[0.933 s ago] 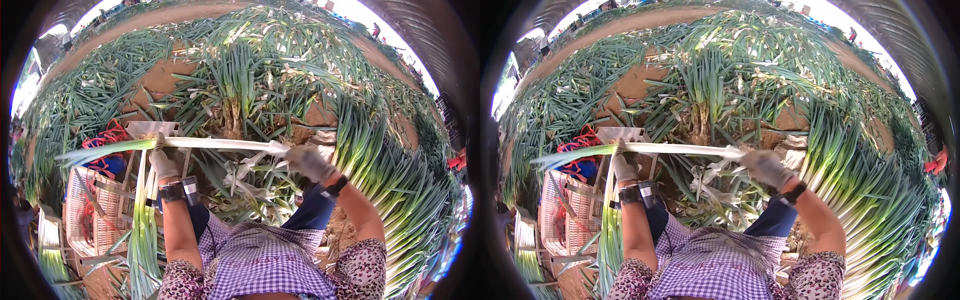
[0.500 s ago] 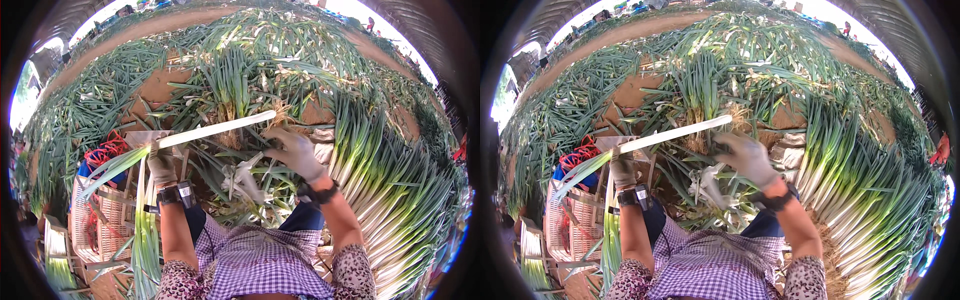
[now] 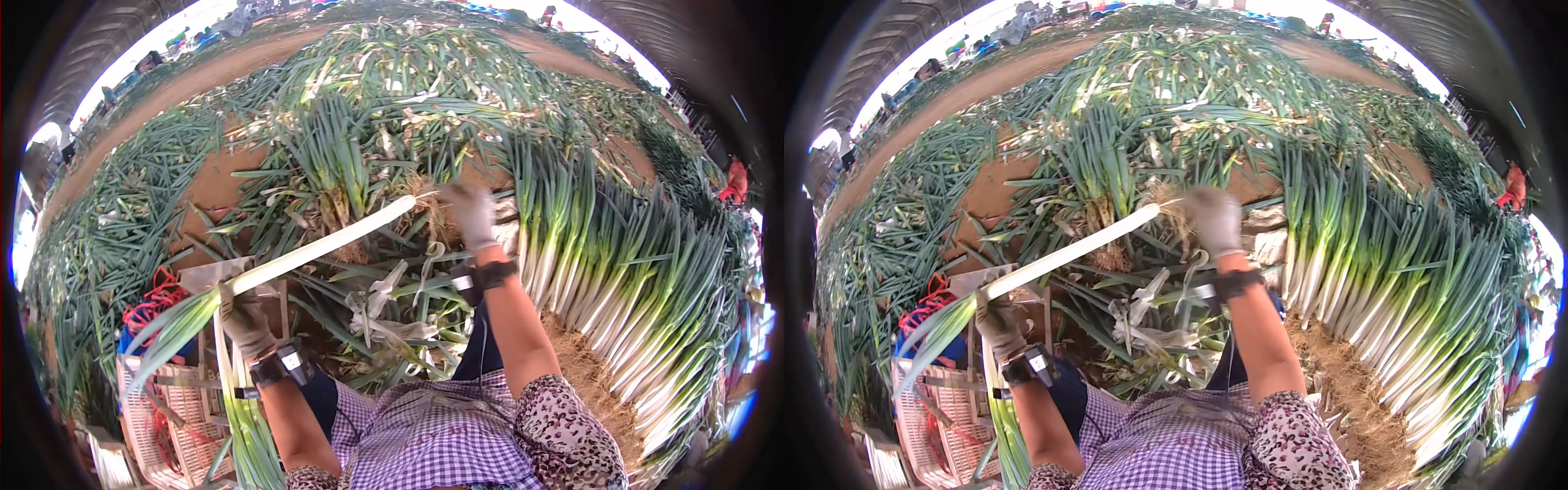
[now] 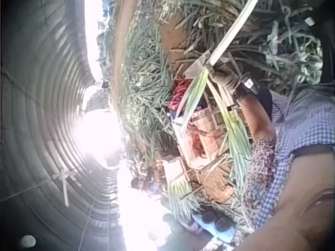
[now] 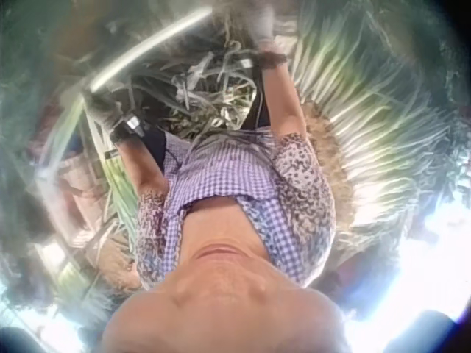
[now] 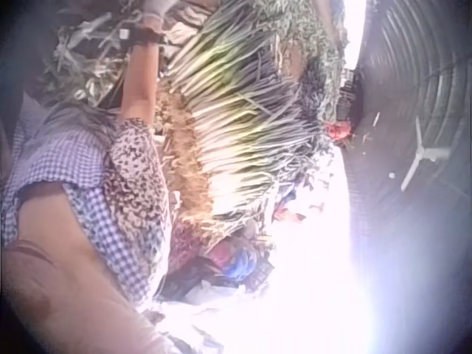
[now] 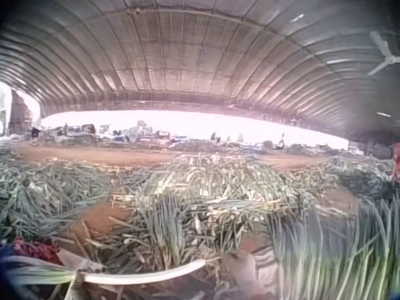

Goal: The person sits on the ground in a covered processing area and repeatedly trims the roots and outer layers of long green vegetables. They handle each vegetable by hand, removing unwanted parts and placing the trimmed pieces aside.

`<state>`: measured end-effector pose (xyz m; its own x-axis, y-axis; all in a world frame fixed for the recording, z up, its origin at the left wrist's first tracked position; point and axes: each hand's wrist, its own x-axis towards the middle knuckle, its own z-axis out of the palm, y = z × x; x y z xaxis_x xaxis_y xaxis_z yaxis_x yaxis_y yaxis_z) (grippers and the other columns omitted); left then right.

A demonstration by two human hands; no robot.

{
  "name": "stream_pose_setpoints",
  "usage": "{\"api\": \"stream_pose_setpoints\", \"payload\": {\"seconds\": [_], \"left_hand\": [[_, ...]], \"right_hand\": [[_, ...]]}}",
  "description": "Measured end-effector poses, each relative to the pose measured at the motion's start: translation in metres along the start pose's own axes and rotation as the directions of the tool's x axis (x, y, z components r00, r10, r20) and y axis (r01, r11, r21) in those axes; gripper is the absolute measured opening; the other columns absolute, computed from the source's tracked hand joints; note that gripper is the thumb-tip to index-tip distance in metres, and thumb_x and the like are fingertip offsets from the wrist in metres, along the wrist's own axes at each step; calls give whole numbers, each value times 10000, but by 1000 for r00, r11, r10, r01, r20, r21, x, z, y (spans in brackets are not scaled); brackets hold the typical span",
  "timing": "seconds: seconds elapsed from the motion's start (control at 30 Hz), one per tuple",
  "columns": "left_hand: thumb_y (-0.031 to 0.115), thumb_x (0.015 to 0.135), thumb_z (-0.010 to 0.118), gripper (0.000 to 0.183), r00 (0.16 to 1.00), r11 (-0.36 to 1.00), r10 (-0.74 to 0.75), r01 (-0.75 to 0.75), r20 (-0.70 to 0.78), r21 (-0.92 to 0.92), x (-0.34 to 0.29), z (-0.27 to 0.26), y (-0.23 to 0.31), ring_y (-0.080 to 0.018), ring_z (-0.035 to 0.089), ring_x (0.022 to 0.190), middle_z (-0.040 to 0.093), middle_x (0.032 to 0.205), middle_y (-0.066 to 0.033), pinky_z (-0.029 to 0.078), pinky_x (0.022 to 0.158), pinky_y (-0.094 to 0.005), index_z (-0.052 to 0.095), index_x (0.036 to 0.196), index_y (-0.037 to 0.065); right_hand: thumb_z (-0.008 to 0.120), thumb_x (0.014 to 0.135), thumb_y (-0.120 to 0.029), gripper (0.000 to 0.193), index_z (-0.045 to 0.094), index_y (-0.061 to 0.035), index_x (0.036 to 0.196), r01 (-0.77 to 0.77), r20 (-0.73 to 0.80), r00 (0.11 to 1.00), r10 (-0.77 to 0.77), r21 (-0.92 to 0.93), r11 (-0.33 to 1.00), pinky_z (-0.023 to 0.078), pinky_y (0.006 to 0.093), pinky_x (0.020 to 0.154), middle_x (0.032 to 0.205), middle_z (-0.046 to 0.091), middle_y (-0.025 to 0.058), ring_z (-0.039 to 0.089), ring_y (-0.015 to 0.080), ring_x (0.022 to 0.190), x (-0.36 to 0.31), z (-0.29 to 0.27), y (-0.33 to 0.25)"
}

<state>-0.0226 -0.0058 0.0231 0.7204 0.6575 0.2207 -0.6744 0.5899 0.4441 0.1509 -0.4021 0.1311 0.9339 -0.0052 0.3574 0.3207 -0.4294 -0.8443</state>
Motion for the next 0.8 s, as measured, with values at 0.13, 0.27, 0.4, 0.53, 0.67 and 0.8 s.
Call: {"api": "stream_pose_setpoints", "payload": {"seconds": [0.13, 0.27, 0.4, 0.53, 0.67, 0.8], "left_hand": [[86, 925, 649, 228, 996, 1000, -8, 7, -88, -9, 1, 0, -7, -300, 640, 1082, 667, 1092, -179, 514, 1027, -475, 605, 1098, -57], [109, 931, 648, 242, 999, 998, -40, 42, -35, 43, 6, -2, -8, -302, 645, 1064, 668, 1083, -184, 520, 1022, -472, 605, 1084, -73], [133, 920, 665, 247, 990, 975, -121, 107, 66, 194, 0, 20, -13, -292, 648, 1043, 676, 1048, -166, 522, 1008, -455, 620, 1073, -55], [85, 898, 662, 236, 986, 966, -167, 167, -14, 196, -26, 33, -50, -269, 645, 1015, 653, 1078, -132, 531, 974, -439, 608, 1109, -4], [61, 877, 679, 227, 974, 963, -224, 226, -29, 147, -47, 43, -84, -275, 636, 1046, 657, 1067, -131, 507, 1011, -462, 614, 1078, -23], [176, 901, 670, 337, 974, 947, -224, 226, -36, 230, -51, 21, -65, -271, 609, 1059, 647, 1111, -140, 441, 1051, -430, 608, 1159, -32]], "right_hand": [[728, 847, -111, 519, 545, 20, 1314, -295, 117, 955, 274, 234, 926, 539, 268, 711, 1023, 670, 94, 645, 141, 815, -12, -56, 81], [824, 736, -55, 857, 371, 6, 1460, -213, 210, 972, 101, 624, 752, 555, 263, 766, 1352, 545, 168, 634, 174, 1040, -14, 3, 73], [743, 812, -126, 435, 635, -33, 1223, -233, 209, 951, 226, 7, 973, 567, 317, 712, 1091, 676, 167, 689, 181, 895, 35, 7, 72], [646, 871, -173, 204, 755, -61, 1002, -371, -170, 890, 424, 271, 888, 554, 354, 689, 824, 734, 135, 711, 249, 765, 73, -8, 78], [682, 854, -280, 235, 761, -86, 961, -334, -183, 934, 307, -141, 932, 553, 386, 690, 841, 727, 158, 705, 290, 765, 80, -54, 144], [628, 863, -200, 192, 752, -72, 936, -344, -403, 911, 88, -622, 703, 542, 351, 645, 820, 723, 118, 690, 233, 712, 68, -143, 197]]}}
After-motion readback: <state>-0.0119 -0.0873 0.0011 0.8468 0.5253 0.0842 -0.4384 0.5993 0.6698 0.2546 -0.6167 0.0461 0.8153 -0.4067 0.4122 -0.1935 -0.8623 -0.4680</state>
